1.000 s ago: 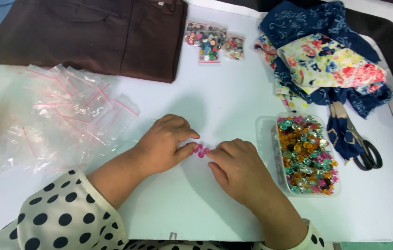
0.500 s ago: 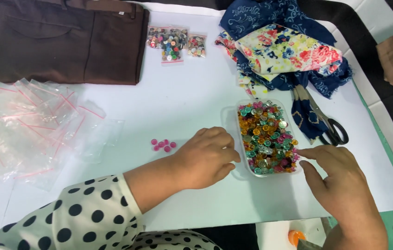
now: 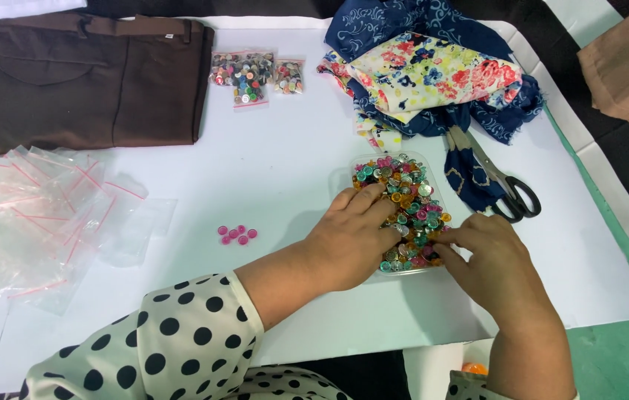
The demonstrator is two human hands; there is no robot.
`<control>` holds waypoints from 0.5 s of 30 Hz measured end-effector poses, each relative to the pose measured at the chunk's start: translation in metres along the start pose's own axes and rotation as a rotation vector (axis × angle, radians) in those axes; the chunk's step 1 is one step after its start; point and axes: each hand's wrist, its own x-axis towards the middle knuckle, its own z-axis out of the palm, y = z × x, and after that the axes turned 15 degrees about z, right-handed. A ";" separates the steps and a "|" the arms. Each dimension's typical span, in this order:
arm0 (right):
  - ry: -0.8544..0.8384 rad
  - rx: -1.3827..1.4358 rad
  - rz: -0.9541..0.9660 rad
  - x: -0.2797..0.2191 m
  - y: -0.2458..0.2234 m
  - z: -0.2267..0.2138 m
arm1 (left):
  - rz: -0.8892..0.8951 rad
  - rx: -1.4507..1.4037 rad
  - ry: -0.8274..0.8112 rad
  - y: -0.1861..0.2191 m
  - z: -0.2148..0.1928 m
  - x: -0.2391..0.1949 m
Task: The person sorts colorful buttons from a clear container onto a white table, then places them into small zip-top bags. The person repeats this process multiple times, organizing buttons by color and sealing each bag before moving to the next batch.
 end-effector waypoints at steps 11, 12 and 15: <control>-0.032 0.041 -0.121 0.005 -0.011 -0.015 | 0.021 0.025 0.130 -0.003 -0.010 0.005; -0.046 0.029 -0.137 0.003 -0.011 -0.015 | 0.031 0.046 0.157 -0.002 -0.012 0.006; -0.131 -0.042 -0.059 0.003 -0.025 -0.017 | -0.061 0.043 -0.123 -0.008 -0.011 0.005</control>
